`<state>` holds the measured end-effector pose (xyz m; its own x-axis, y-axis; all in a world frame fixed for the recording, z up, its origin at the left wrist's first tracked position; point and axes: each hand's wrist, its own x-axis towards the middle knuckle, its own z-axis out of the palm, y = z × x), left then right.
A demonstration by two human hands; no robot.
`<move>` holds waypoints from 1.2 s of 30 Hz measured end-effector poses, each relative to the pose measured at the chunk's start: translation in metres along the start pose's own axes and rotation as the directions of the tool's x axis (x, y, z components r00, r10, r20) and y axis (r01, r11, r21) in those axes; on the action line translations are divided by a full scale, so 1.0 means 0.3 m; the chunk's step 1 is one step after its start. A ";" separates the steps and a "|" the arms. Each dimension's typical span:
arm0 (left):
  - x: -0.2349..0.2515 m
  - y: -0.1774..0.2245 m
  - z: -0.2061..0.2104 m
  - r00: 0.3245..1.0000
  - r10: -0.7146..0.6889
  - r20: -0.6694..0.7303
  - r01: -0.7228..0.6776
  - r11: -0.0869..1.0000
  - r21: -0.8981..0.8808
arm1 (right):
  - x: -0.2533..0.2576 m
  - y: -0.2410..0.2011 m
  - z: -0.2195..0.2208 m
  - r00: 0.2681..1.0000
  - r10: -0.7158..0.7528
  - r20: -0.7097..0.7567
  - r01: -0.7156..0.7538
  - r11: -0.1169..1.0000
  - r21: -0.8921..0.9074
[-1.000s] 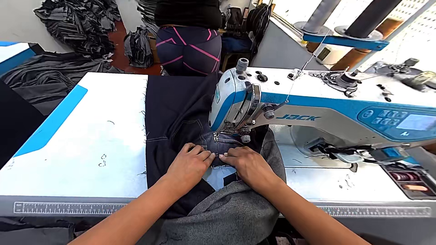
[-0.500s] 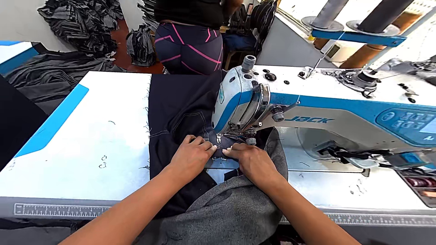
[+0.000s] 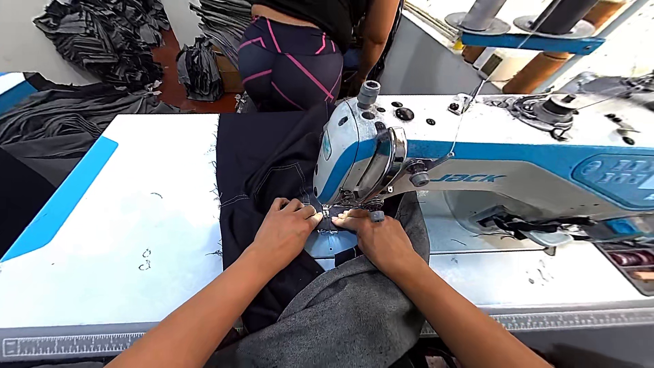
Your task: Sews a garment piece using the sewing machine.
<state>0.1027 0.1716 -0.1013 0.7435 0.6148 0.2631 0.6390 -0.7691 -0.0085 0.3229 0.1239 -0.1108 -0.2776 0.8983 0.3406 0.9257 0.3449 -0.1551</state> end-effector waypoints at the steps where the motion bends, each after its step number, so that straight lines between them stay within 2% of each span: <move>1: 0.003 -0.004 0.003 1.000 0.002 -0.008 -0.002 1.000 -0.003 | 0.003 -0.002 0.000 1.000 0.016 -0.001 -0.016 1.000 0.007; 6: 0.021 -0.010 0.013 1.000 -0.018 -0.009 0.018 0.997 0.075 | 0.017 0.008 0.023 0.993 0.122 -0.009 -0.121 0.991 0.052; 10: 0.041 -0.012 0.002 0.998 -0.056 0.029 0.052 0.992 0.113 | 0.034 0.021 0.013 0.966 0.253 0.056 -0.258 0.955 0.144; 17: 0.067 -0.068 0.038 0.999 -0.015 -0.034 0.016 0.999 0.030 | 0.056 0.056 0.023 0.967 0.255 0.017 -0.254 0.956 0.145; 28: 0.065 -0.066 0.044 0.997 -0.034 -0.070 0.034 0.999 -0.001 | 0.053 0.060 0.031 0.975 0.212 -0.072 -0.203 0.972 0.120; 36: 0.068 -0.067 0.041 0.996 -0.042 -0.078 0.038 0.998 -0.056 | 0.058 0.063 0.026 0.973 0.225 -0.041 -0.220 0.969 0.110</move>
<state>0.1074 0.2018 -0.1078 0.6980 0.6314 0.3379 0.6547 -0.7538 0.0560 0.3336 0.1483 -0.1149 -0.0511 0.9410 0.3344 0.9300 0.1669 -0.3274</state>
